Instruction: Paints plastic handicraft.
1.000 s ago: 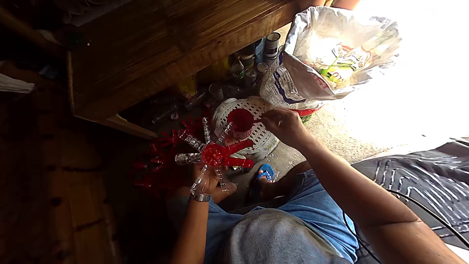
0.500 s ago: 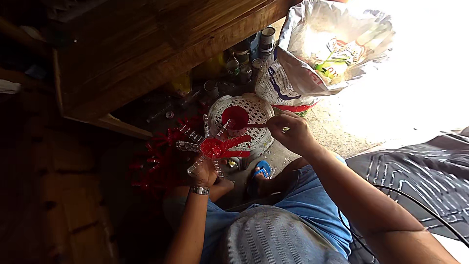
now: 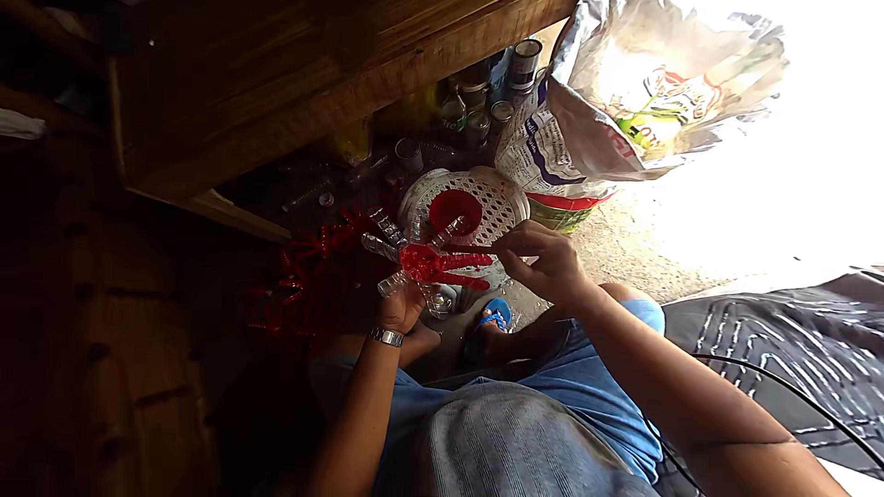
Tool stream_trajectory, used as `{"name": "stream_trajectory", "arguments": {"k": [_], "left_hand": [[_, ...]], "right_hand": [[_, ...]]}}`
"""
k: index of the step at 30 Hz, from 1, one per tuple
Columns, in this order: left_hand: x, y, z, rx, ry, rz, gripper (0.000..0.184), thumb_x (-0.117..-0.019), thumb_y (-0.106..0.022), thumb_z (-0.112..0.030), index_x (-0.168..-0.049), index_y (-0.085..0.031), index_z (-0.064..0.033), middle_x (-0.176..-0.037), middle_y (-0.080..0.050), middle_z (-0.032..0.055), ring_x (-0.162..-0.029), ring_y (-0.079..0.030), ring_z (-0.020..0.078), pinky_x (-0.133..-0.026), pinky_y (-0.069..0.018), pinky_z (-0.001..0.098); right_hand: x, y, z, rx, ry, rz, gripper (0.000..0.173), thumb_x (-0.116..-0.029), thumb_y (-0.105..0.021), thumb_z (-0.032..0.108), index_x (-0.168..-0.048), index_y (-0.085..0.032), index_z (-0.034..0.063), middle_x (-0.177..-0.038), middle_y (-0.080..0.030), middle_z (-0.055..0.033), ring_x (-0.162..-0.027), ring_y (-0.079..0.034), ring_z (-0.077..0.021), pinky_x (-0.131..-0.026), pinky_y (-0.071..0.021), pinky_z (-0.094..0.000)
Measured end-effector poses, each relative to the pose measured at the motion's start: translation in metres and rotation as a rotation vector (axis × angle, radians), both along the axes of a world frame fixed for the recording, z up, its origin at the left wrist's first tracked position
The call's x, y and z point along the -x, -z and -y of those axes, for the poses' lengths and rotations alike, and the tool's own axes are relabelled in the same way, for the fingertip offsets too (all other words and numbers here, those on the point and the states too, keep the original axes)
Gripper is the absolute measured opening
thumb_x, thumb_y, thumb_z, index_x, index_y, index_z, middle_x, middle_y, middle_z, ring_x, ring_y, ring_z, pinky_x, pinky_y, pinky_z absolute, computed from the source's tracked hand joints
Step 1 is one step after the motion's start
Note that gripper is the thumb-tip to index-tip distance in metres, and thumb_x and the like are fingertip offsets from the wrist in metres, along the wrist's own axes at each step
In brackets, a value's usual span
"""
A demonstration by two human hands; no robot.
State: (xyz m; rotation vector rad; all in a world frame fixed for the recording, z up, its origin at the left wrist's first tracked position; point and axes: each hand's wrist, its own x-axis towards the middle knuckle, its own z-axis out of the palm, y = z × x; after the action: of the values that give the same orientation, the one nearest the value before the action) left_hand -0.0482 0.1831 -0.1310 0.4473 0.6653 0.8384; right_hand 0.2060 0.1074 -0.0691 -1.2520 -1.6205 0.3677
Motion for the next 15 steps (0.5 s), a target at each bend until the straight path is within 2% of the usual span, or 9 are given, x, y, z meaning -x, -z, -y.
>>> {"name": "stream_trajectory", "arguments": {"k": [3, 5, 11, 15], "left_hand": [[0.001, 0.0, 0.0, -0.016, 0.001, 0.004, 0.033, -0.1049, -0.043, -0.035, -0.111, -0.062, -0.0085, -0.097, -0.072, 0.0103, -0.087, -0.072, 0.0208, -0.08, -0.0608, 0.037], [0.0, -0.003, 0.001, -0.014, -0.014, -0.022, 0.032, -0.1067, -0.037, -0.03, -0.109, -0.061, -0.0087, -0.095, -0.072, 0.0094, -0.085, -0.072, 0.0196, -0.078, -0.0608, 0.0359], [-0.001, -0.007, 0.002, -0.037, -0.03, -0.048, 0.031, -0.1066, -0.035, -0.025, -0.105, -0.062, -0.0097, -0.091, -0.072, 0.0077, -0.081, -0.071, 0.0178, -0.076, -0.061, 0.0347], [-0.002, -0.006, 0.001, -0.087, -0.005, -0.03, 0.024, -0.1003, -0.052, -0.031, -0.106, -0.065, -0.0116, -0.095, -0.073, 0.0068, -0.084, -0.072, 0.017, -0.077, -0.0611, 0.034]], "right_hand": [[0.008, 0.005, -0.004, -0.047, -0.018, 0.085, 0.013, -0.0911, -0.069, 0.011, -0.098, -0.077, 0.0024, -0.095, -0.071, -0.005, -0.09, -0.067, -0.0088, -0.081, -0.0598, -0.0241], [0.011, 0.006, -0.006, -0.042, -0.021, 0.125, 0.013, -0.0916, -0.07, 0.011, -0.099, -0.077, 0.0032, -0.094, -0.071, -0.0052, -0.091, -0.068, -0.0097, -0.081, -0.0598, -0.0239], [0.011, 0.007, -0.004, -0.043, -0.011, 0.125, 0.012, -0.0907, -0.069, 0.011, -0.094, -0.077, 0.0025, -0.091, -0.071, -0.0055, -0.089, -0.067, -0.0093, -0.08, -0.0584, -0.0225], [0.014, 0.007, -0.01, -0.033, -0.006, 0.146, 0.015, -0.0924, -0.068, 0.012, -0.099, -0.078, 0.0038, -0.095, -0.072, -0.0053, -0.092, -0.068, -0.0103, -0.084, -0.0579, -0.0244]]}}
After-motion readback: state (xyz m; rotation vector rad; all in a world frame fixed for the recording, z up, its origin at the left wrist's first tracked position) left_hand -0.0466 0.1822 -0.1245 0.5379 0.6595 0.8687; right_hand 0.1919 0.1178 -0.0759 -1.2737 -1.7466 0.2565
